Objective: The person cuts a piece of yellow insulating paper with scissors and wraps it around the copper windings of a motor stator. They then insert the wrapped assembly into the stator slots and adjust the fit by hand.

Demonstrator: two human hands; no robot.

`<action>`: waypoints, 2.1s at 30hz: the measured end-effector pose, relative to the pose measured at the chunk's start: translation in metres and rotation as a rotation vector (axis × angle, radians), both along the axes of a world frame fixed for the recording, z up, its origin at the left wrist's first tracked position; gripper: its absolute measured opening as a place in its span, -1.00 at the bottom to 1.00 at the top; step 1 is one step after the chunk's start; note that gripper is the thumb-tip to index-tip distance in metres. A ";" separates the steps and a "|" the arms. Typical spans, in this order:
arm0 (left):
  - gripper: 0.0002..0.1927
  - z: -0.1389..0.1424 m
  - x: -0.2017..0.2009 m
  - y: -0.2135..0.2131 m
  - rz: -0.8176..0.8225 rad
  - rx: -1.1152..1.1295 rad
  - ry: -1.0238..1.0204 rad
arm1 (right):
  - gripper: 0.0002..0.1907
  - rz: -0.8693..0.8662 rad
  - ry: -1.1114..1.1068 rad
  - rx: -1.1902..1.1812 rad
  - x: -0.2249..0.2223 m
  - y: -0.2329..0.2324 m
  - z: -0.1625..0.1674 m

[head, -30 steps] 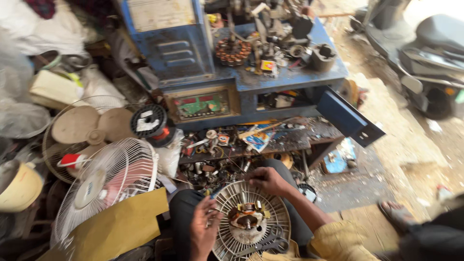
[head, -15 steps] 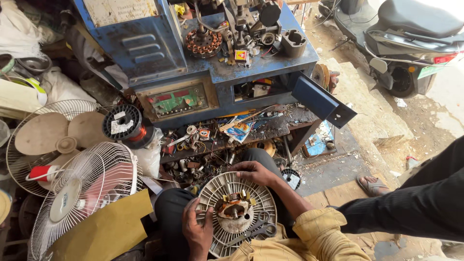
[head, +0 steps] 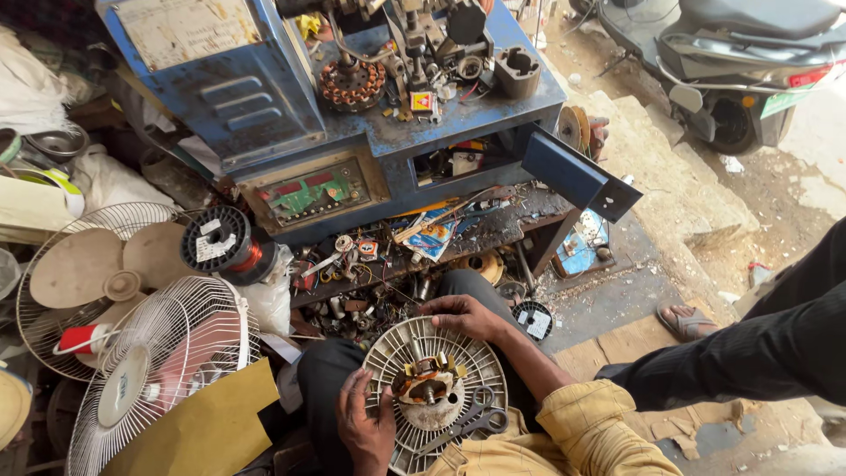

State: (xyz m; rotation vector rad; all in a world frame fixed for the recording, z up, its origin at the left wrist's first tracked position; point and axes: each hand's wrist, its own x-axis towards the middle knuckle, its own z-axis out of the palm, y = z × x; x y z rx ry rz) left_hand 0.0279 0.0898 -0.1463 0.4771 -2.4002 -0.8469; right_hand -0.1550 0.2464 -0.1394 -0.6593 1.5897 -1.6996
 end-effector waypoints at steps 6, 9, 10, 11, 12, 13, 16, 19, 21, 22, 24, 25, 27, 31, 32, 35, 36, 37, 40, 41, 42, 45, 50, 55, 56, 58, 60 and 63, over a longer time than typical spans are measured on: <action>-0.55 -0.003 -0.005 0.002 0.001 -0.069 -0.075 | -0.54 -0.012 0.043 -0.019 -0.005 0.004 -0.005; -0.48 -0.002 -0.006 0.003 -0.050 -0.163 0.005 | -0.56 -0.012 -0.001 -0.026 -0.006 0.005 -0.005; -0.46 -0.002 -0.006 0.003 -0.057 -0.169 0.000 | -0.56 -0.005 -0.014 -0.026 -0.006 0.005 -0.005; -0.45 -0.001 -0.006 0.004 -0.066 -0.174 -0.004 | -0.57 0.001 -0.027 -0.026 -0.006 0.006 -0.005; -0.43 -0.001 -0.006 0.004 -0.076 -0.179 -0.007 | -0.57 0.004 -0.039 -0.027 -0.006 0.006 -0.005; -0.43 0.000 -0.007 0.005 -0.081 -0.182 -0.006 | -0.57 0.004 -0.035 -0.019 -0.006 0.007 -0.005; -0.44 0.001 -0.007 0.005 -0.085 -0.194 -0.008 | -0.57 -0.002 -0.024 -0.005 -0.006 0.008 -0.004; -0.45 0.001 -0.006 0.006 -0.076 -0.195 -0.037 | -0.57 -0.012 -0.030 -0.015 -0.006 0.008 -0.006; -0.45 0.000 -0.006 0.005 -0.072 -0.187 -0.047 | -0.56 -0.011 -0.019 -0.031 -0.006 0.007 -0.008; -0.44 0.000 -0.006 0.004 -0.070 -0.190 -0.065 | -0.56 -0.014 -0.002 -0.023 -0.006 0.007 -0.008; -0.44 0.001 -0.006 0.003 -0.062 -0.196 -0.101 | -0.55 -0.015 0.034 -0.008 -0.006 0.005 -0.009; -0.46 0.000 -0.006 0.001 -0.050 -0.181 -0.135 | -0.55 -0.016 0.034 0.025 -0.006 0.004 -0.010; -0.50 -0.001 -0.007 -0.001 -0.025 -0.142 -0.200 | -0.54 -0.017 0.036 0.098 -0.007 0.003 -0.011; -0.50 -0.002 -0.006 -0.003 -0.034 -0.160 -0.126 | -0.53 0.007 -0.014 0.092 -0.006 0.000 -0.012; -0.50 -0.002 -0.005 -0.004 -0.040 -0.163 -0.102 | -0.53 0.007 -0.030 0.096 -0.006 0.000 -0.012; -0.51 0.000 -0.004 -0.005 -0.041 -0.148 -0.081 | -0.55 0.009 0.057 0.066 -0.005 -0.002 -0.010; -0.51 0.001 -0.004 -0.005 -0.038 -0.140 -0.081 | -0.56 0.010 0.110 0.049 -0.005 -0.003 -0.009; -0.52 0.003 -0.004 -0.005 -0.039 -0.137 -0.093 | -0.56 0.005 0.083 0.063 -0.004 -0.003 -0.008; -0.54 0.009 -0.003 -0.006 -0.047 -0.133 -0.099 | -0.57 -0.011 0.040 0.083 -0.002 -0.005 -0.003; -0.54 0.011 -0.003 -0.006 -0.049 -0.141 -0.076 | -0.58 -0.015 0.055 0.067 0.000 -0.006 -0.001; -0.55 0.014 -0.003 -0.007 -0.046 -0.150 -0.051 | -0.59 -0.014 0.073 0.051 0.001 -0.007 0.001; -0.55 0.022 -0.002 -0.007 -0.034 -0.112 -0.063 | -0.61 -0.046 0.166 0.081 0.006 -0.011 0.010; -0.55 0.031 -0.001 -0.007 -0.033 -0.128 0.013 | -0.59 -0.045 0.091 0.086 0.011 -0.015 0.021; -0.59 0.035 0.000 -0.005 -0.027 -0.117 0.057 | -0.59 -0.058 0.112 0.150 0.013 -0.014 0.024; -0.60 0.035 0.000 -0.005 -0.026 -0.127 0.045 | -0.59 -0.060 0.091 0.152 0.013 -0.014 0.024; -0.61 0.035 0.000 -0.005 -0.033 -0.128 0.056 | -0.59 -0.062 0.081 0.148 0.013 -0.014 0.022; -0.59 0.034 0.001 -0.006 -0.050 -0.116 0.104 | -0.59 -0.062 0.106 0.133 0.012 -0.015 0.020; -0.59 0.032 0.001 -0.007 -0.032 -0.102 0.015 | -0.58 -0.050 0.081 0.109 0.010 -0.015 0.015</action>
